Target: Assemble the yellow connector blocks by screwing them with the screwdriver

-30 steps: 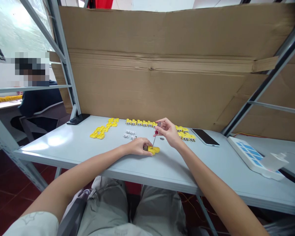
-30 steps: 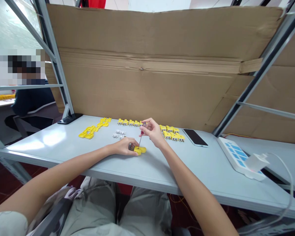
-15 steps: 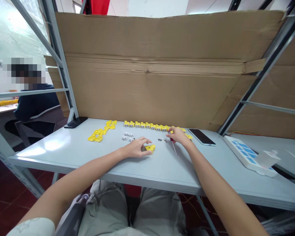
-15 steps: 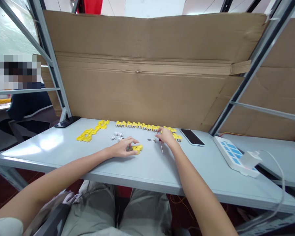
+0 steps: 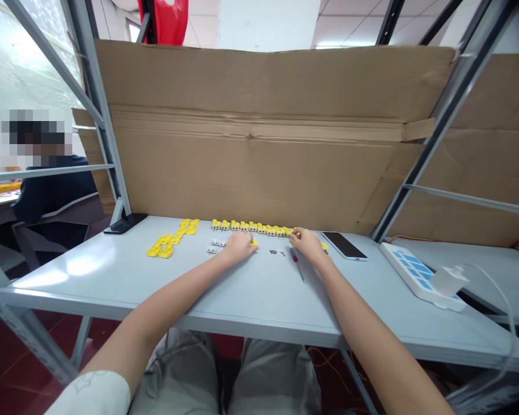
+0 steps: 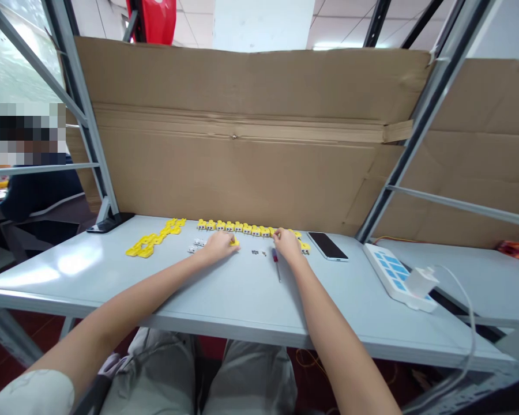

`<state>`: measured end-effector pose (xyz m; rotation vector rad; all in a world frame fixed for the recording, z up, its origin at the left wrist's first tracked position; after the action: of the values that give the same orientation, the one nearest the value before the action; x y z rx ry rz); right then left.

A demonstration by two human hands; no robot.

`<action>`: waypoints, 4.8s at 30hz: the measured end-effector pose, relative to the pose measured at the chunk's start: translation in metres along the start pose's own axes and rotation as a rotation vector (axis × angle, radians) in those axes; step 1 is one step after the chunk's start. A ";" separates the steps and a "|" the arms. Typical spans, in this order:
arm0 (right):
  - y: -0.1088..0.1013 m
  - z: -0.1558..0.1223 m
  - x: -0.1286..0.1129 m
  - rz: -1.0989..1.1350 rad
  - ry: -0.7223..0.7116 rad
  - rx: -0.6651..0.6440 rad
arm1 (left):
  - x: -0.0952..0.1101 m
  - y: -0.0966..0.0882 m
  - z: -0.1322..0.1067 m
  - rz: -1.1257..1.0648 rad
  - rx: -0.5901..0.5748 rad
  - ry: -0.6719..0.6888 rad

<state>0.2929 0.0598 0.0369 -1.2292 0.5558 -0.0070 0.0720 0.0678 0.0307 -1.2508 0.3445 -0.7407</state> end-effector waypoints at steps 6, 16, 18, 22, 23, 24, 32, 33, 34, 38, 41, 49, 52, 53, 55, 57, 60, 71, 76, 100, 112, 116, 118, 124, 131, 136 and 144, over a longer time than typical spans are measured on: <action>-0.006 0.013 0.016 0.100 0.021 0.146 | -0.018 0.005 0.018 -0.007 0.045 -0.109; 0.014 0.034 0.064 0.003 0.205 0.103 | -0.016 0.011 0.013 0.070 0.086 -0.062; 0.016 0.037 0.071 -0.007 0.257 0.072 | -0.011 0.011 0.009 0.084 0.093 -0.027; 0.018 0.042 0.081 0.021 0.297 0.063 | -0.001 0.011 0.002 0.081 0.091 0.011; 0.018 0.042 0.083 0.030 0.297 0.069 | 0.001 0.011 0.001 0.073 0.090 0.014; 0.018 0.043 0.085 0.037 0.299 0.074 | 0.003 0.012 0.000 0.066 0.089 0.018; 0.003 0.041 0.065 0.110 0.117 0.304 | 0.006 0.014 0.000 0.044 0.080 0.035; 0.002 0.039 0.057 0.114 0.064 0.333 | 0.006 0.014 0.000 0.044 0.077 0.036; 0.001 0.037 0.049 0.114 0.013 0.355 | 0.005 0.013 0.000 0.047 0.078 0.040; 0.004 0.029 0.024 0.130 -0.171 0.400 | 0.000 0.006 0.001 0.066 0.110 0.048; 0.008 0.024 0.014 0.149 -0.244 0.398 | -0.006 -0.001 0.002 0.055 0.148 0.022; 0.013 0.016 0.001 0.221 -0.325 0.338 | -0.058 -0.022 -0.008 0.122 0.172 -0.020; 0.015 0.013 -0.005 0.233 -0.345 0.324 | -0.103 -0.033 -0.019 0.156 0.156 -0.114; 0.015 0.012 -0.006 0.236 -0.354 0.319 | -0.118 -0.036 -0.023 0.160 0.149 -0.153; 0.015 0.010 -0.009 0.239 -0.370 0.314 | -0.145 -0.041 -0.033 0.159 0.138 -0.217; 0.015 0.008 -0.011 0.241 -0.379 0.312 | -0.167 -0.044 -0.044 0.149 0.124 -0.291; 0.015 0.005 -0.013 0.233 -0.386 0.291 | -0.184 -0.046 -0.059 0.128 0.114 -0.359; 0.015 -0.011 -0.031 0.256 -0.416 0.205 | -0.178 -0.043 -0.071 0.114 0.074 -0.300; 0.018 -0.022 -0.044 0.241 -0.462 0.173 | -0.164 -0.038 -0.067 0.118 0.070 -0.245; 0.025 -0.036 -0.061 0.195 -0.494 0.087 | -0.038 -0.039 -0.059 -0.243 0.147 0.327; 0.028 -0.074 -0.089 0.286 -0.716 -0.224 | -0.077 -0.036 -0.060 -0.135 -0.002 0.296; 0.038 -0.091 -0.099 0.220 -0.746 -0.305 | -0.066 -0.033 -0.060 -0.162 0.003 0.342; 0.042 -0.093 -0.101 0.195 -0.750 -0.318 | -0.062 -0.031 -0.061 -0.194 -0.010 0.324; 0.040 -0.087 -0.097 0.177 -0.740 -0.295 | -0.050 -0.030 -0.062 -0.238 -0.047 0.349; 0.043 -0.086 -0.094 0.138 -0.678 -0.323 | -0.056 -0.027 -0.063 -0.228 -0.084 0.323; 0.046 -0.086 -0.095 0.144 -0.683 -0.343 | -0.051 -0.022 -0.060 -0.418 -0.079 0.286; 0.044 -0.091 -0.100 0.134 -0.709 -0.370 | -0.038 -0.017 -0.057 -0.565 -0.020 0.318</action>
<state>0.1569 0.0238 0.0177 -1.4402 0.0111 0.6460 0.0046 0.0497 0.0242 -1.2605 0.2546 -1.4313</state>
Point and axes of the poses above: each hand's wrist, its own z-axis towards the middle knuckle, its own y-axis out of the palm, x = y × z, the point moved 5 cm from there along z, towards the middle knuckle, and after that the axes turned 11 degrees about y, right-handed, at the moved point
